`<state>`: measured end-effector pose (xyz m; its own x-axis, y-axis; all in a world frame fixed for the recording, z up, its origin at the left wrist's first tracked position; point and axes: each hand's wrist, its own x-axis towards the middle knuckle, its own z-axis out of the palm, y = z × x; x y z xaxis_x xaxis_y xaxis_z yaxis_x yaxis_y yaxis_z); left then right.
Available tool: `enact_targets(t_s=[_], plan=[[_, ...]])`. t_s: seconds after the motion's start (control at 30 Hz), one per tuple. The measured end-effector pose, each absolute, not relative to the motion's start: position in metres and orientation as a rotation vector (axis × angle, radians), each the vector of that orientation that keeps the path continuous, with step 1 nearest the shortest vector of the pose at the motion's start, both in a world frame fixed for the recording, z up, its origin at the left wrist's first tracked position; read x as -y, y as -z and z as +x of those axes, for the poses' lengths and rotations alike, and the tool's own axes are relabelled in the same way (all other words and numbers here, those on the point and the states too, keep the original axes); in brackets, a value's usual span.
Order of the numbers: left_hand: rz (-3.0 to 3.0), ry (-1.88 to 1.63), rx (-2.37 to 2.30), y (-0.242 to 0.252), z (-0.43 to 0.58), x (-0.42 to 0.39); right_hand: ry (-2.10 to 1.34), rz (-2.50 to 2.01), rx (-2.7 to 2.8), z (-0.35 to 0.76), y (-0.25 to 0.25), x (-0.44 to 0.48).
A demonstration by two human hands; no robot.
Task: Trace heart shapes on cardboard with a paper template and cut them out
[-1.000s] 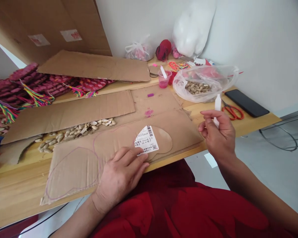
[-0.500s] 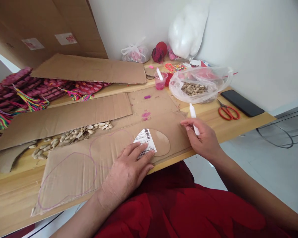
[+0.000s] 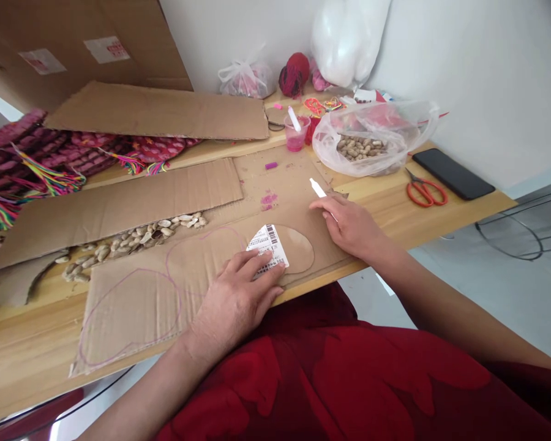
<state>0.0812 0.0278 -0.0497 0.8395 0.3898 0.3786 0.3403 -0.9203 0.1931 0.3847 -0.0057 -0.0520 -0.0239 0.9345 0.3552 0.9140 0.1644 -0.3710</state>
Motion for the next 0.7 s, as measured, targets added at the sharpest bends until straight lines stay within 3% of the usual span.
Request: enact_targets(t_s=[0.23, 0.7], plan=[[2.88, -0.611, -0.579, 0.046, 0.082, -0.027, -0.129, -1.573, 1.74, 0.353, 0.047, 0.033], [2.834, -0.603, -0.603, 0.048, 0.079, -0.024, -0.246, -1.437, 1.971, 0.34, 0.054, 0.033]])
